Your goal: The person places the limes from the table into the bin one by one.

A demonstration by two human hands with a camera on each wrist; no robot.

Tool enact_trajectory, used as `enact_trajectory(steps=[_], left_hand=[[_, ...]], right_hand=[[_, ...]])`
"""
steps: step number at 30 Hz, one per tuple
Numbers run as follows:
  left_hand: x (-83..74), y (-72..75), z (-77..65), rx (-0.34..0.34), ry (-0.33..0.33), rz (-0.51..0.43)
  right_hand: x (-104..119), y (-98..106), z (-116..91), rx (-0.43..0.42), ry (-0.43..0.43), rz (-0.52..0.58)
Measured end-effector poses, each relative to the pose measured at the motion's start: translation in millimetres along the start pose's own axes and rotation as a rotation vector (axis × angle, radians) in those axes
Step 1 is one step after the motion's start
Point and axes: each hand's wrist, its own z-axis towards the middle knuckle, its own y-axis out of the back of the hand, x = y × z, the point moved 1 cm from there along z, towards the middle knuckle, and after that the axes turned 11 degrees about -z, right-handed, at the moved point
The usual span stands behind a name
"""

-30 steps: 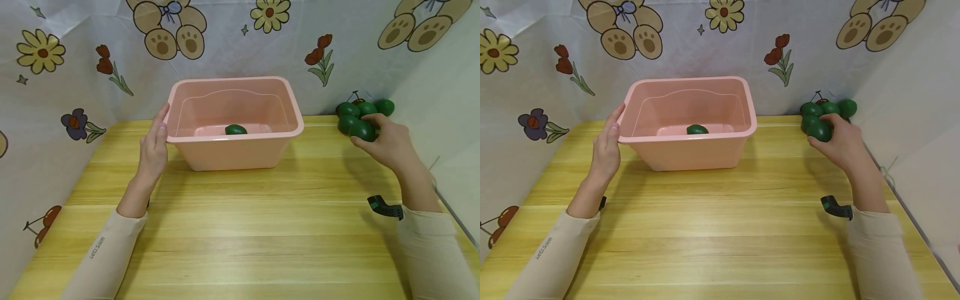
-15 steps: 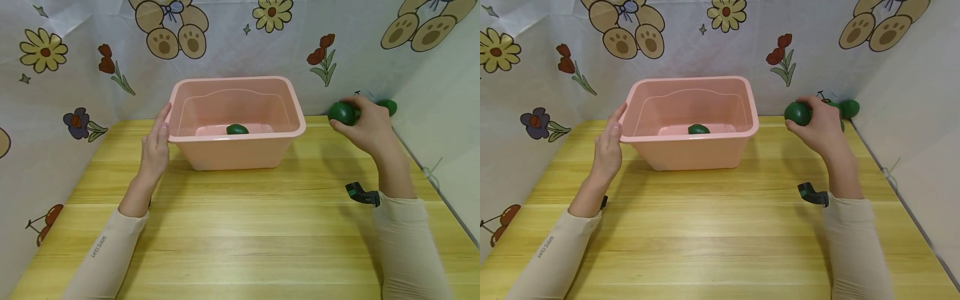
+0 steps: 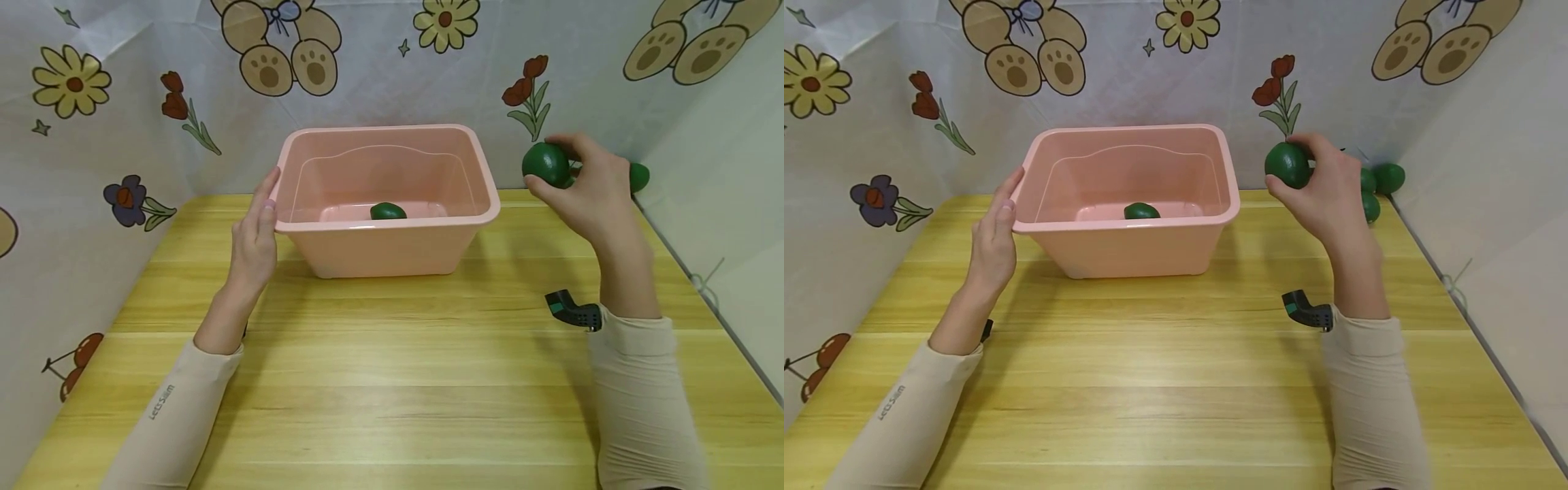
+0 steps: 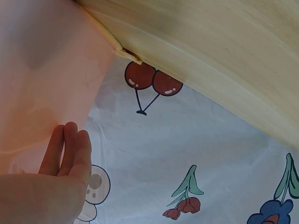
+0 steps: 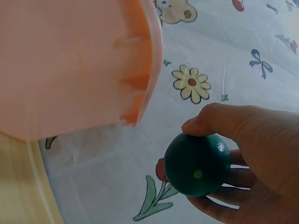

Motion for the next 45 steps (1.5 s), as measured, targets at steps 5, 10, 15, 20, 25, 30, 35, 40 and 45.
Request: enact_trajectory(steps=[5, 10, 15, 20, 25, 30, 35, 40, 45], left_hand=[[0.7, 0.3, -0.1, -0.001, 0.000, -0.001], [1.3, 0.3, -0.6, -0.002, 0.000, -0.002], [1.2, 0.6, -0.3, -0.002, -0.004, 0.000], [0.4, 1.3, -0.8, -0.004, 0.004, -0.001], [-0.2, 1.5, -1.0, -0.004, 0.011, 0.002], [-0.4, 0.2, -0.5, -0.005, 0.008, -0.005], [0.4, 0.6, -0.5, -0.007, 0.002, -0.002], [1.2, -0.4, 1.0, -0.004, 0.001, -0.010], [1.8, -1.0, 0.5, 0.004, 0.013, -0.018]], right_hand=[[17.2, 0.0, 3.5, -0.051, 0.030, 0.030], [31.4, -1.5, 5.7, -0.076, 0.065, 0.069], [47.3, -5.3, 7.1, -0.083, 0.086, 0.100], [70.2, -14.1, 9.1, -0.086, 0.149, 0.144], [97.0, -24.9, 12.4, -0.069, 0.194, 0.187], [121.8, -36.2, 16.3, -0.041, 0.214, 0.237], [144.5, -52.0, 18.1, 0.012, 0.227, 0.261], [163.2, -68.4, 18.2, 0.043, 0.269, 0.266], [191.2, -85.5, 16.5, 0.055, 0.346, 0.247]])
